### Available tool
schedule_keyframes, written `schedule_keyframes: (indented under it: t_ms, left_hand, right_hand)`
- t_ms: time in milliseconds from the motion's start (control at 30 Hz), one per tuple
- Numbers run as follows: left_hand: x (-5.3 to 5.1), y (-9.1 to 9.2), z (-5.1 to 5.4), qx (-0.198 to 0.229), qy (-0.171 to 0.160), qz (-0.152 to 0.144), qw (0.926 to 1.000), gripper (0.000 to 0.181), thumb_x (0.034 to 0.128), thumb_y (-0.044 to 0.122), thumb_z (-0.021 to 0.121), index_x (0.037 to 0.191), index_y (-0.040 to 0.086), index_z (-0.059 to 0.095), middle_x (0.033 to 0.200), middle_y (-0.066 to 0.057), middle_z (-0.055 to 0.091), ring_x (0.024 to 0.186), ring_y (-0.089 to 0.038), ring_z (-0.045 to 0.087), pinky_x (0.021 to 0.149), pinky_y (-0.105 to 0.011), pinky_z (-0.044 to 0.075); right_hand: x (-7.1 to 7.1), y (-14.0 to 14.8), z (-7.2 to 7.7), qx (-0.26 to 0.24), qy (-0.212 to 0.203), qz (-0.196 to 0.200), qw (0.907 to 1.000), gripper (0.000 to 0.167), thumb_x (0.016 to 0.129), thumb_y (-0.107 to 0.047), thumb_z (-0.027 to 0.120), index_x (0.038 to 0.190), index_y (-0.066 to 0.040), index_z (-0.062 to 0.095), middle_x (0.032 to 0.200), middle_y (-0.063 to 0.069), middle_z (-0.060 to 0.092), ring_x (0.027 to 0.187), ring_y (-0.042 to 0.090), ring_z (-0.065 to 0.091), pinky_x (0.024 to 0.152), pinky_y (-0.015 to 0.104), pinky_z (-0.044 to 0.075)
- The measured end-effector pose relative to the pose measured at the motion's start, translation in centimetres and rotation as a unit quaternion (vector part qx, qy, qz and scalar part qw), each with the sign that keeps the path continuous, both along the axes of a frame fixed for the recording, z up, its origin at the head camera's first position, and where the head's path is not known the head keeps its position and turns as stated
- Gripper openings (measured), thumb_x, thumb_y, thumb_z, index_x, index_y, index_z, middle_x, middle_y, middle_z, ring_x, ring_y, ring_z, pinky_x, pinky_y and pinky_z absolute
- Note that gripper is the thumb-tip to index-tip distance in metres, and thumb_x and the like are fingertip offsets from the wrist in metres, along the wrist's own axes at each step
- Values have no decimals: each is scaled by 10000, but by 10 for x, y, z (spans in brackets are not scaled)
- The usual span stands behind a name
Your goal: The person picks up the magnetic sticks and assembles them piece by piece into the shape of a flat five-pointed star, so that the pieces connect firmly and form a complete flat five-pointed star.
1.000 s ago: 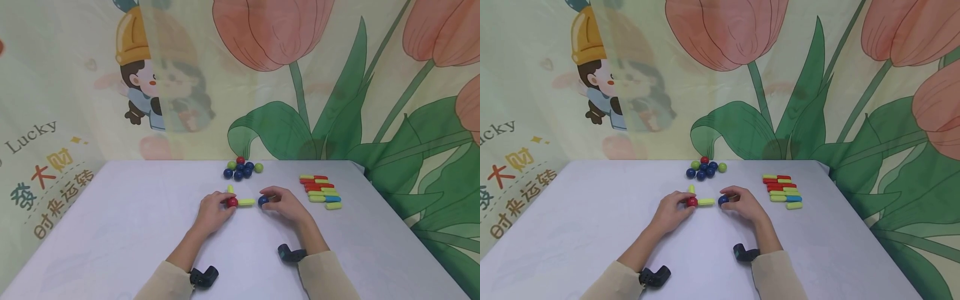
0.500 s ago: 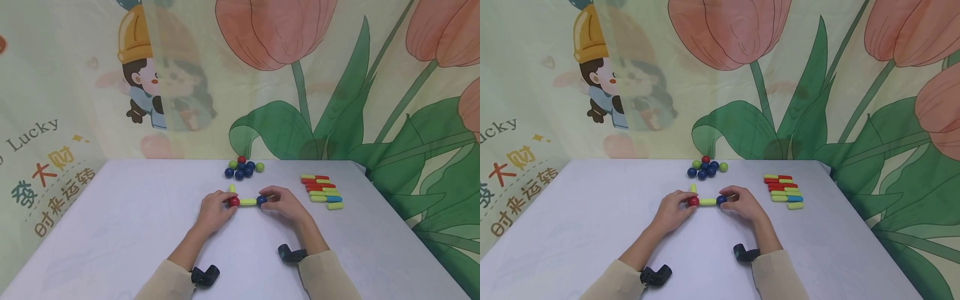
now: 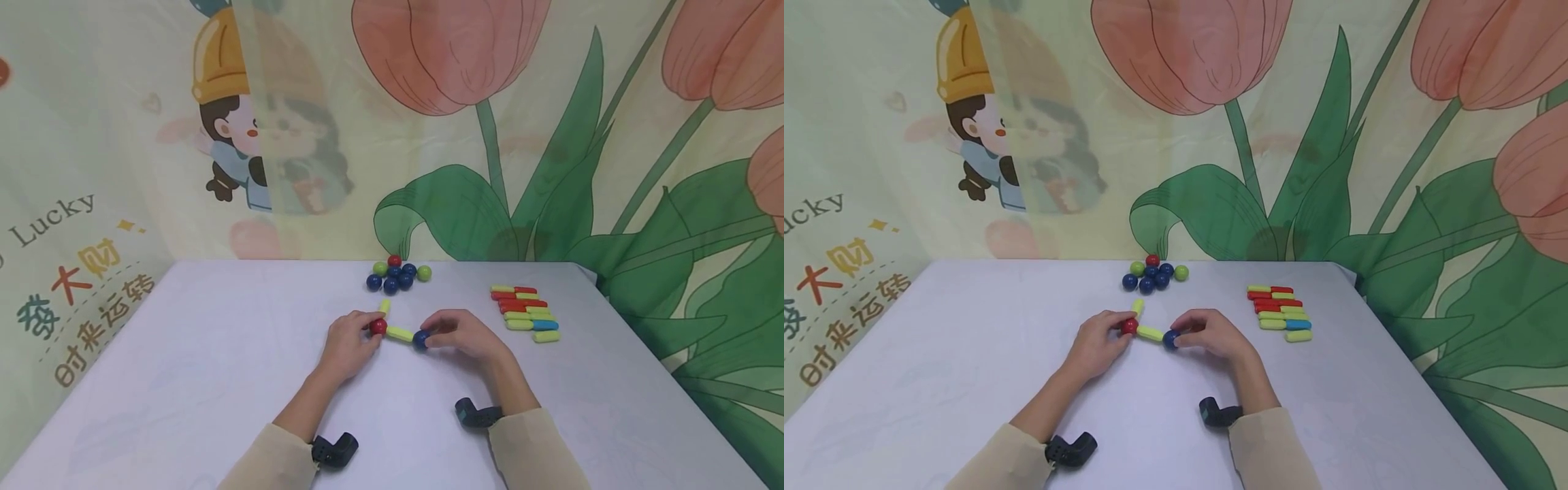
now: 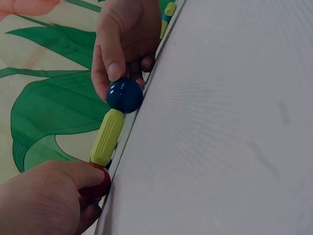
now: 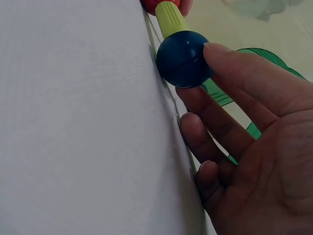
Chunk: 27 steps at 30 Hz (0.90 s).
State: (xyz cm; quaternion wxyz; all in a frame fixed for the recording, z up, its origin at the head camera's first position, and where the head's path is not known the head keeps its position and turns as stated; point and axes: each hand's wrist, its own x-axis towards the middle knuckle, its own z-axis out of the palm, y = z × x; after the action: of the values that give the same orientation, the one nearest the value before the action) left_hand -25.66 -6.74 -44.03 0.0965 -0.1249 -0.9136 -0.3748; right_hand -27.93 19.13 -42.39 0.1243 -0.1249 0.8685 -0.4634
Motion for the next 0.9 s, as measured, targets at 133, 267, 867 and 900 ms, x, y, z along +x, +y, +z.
schedule_keyframes:
  t_ms: [133,267,867,900]
  left_hand:
    - [0,0,0,42,26,24,10000,432,894,109,774,1317,169,712,1218,-87,728,1148,-285,654,1048,-496,469]
    - [0,-1,0,100,-12,84,9999,450,903,102,765,1344,145,688,1234,-97,716,1170,-282,654,1037,-470,505]
    - [1,0,2,505,-245,300,9980,315,958,166,720,1270,117,716,1151,-71,717,1097,-243,644,997,-446,546]
    - [1,0,2,511,-250,302,9979,313,957,166,722,1266,116,717,1152,-70,717,1098,-242,644,1002,-446,545]
  right_hand:
    - [1,-1,3,96,-42,218,9997,262,891,-197,786,1149,-161,760,1114,-1,744,1060,189,638,984,405,498]
    - [3,-3,6,174,-135,358,9991,296,886,-207,796,1173,-159,748,1135,-2,745,1094,186,645,1040,469,495]
    - [5,-4,10,266,-243,672,9971,266,901,-209,776,1163,-169,757,1153,-9,746,1099,191,628,1000,398,490]
    - [5,-4,11,263,-258,662,9971,264,900,-209,777,1160,-169,758,1152,-11,746,1099,189,628,1004,404,490]
